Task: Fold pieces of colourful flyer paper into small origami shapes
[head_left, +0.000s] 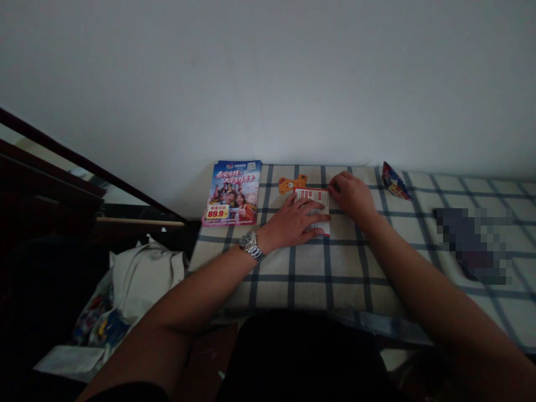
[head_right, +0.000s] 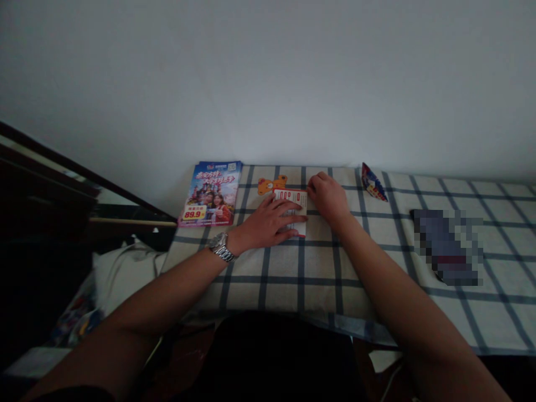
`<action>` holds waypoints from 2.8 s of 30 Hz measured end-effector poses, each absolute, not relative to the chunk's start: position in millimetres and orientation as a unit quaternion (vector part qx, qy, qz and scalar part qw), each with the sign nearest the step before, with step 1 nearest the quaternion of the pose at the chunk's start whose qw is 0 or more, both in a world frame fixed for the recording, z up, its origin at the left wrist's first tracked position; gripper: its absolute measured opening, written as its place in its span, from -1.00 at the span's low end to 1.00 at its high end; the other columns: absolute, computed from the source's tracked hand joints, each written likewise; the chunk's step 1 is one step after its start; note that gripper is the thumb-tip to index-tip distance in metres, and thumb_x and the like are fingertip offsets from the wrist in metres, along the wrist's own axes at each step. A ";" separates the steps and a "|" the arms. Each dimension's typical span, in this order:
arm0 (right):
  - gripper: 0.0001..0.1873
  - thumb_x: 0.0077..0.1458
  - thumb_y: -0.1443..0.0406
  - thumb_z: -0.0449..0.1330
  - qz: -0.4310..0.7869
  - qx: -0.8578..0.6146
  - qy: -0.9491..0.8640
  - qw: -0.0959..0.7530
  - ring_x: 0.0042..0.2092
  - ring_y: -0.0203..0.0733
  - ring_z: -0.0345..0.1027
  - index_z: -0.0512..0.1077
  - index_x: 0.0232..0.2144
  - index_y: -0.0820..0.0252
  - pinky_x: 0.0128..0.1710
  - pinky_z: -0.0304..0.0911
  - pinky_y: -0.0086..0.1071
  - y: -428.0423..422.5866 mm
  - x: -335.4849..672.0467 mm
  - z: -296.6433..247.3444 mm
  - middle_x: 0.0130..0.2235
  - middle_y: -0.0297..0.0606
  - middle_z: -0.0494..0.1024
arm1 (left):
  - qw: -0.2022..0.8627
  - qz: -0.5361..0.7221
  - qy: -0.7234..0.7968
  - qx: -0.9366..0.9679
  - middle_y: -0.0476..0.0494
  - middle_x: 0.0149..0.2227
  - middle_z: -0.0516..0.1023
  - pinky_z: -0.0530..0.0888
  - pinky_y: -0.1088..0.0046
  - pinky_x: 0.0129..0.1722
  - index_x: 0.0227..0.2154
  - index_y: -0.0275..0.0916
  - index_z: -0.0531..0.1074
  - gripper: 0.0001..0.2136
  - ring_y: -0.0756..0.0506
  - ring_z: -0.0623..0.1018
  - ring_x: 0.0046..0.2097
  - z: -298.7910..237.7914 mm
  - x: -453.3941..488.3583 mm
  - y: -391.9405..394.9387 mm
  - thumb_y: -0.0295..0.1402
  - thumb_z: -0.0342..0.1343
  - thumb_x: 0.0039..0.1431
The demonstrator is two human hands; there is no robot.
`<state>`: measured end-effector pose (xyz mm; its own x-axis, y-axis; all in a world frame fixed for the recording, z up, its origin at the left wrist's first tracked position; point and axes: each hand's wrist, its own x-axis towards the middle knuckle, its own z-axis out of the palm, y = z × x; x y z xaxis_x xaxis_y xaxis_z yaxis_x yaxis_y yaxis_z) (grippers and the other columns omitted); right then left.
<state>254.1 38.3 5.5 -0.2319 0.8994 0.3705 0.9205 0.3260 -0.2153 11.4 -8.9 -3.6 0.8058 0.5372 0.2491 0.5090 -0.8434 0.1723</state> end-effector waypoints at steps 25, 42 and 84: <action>-0.92 0.25 0.29 0.29 0.090 -0.514 -0.812 0.262 -0.23 -0.04 0.49 0.60 -0.30 0.12 -0.17 0.41 -0.19 18.9 274.2 -5.8 -0.24 -0.18 0.55 | 0.038 0.139 0.269 0.952 -0.14 0.37 0.41 0.10 -0.14 0.46 0.35 0.07 0.41 -0.60 -0.27 0.36 0.37 -6.7 11.0 -5.4 -0.10 -0.02 0.57; -0.91 0.25 0.25 0.33 0.095 -0.480 -0.830 0.266 -0.10 0.07 0.51 0.58 -0.23 0.14 -0.03 0.47 -0.06 4.4 277.4 -6.5 -0.14 -0.11 0.55 | 0.095 0.156 0.280 0.943 -0.17 0.28 0.53 0.10 -0.08 0.48 0.16 -0.18 0.47 -0.68 -0.22 0.48 0.31 1.8 10.0 -4.0 -0.22 -0.10 0.59; -0.73 0.36 0.19 0.29 0.115 -0.468 -0.837 0.258 0.24 0.16 0.49 0.60 0.05 0.09 0.26 0.45 0.15 -57.5 276.7 -11.4 0.25 -0.03 0.55 | 0.099 0.155 0.279 0.942 -0.17 0.32 0.49 0.09 -0.13 0.50 0.15 -0.16 0.47 -0.73 -0.24 0.45 0.34 -2.0 8.4 -4.3 -0.26 0.06 0.51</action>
<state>276.7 -57.5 -11.4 -0.4285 0.8431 0.3250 0.7240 0.5355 -0.4347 8.4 -4.3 -2.0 0.7959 0.5569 0.2377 0.4957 -0.8247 0.2724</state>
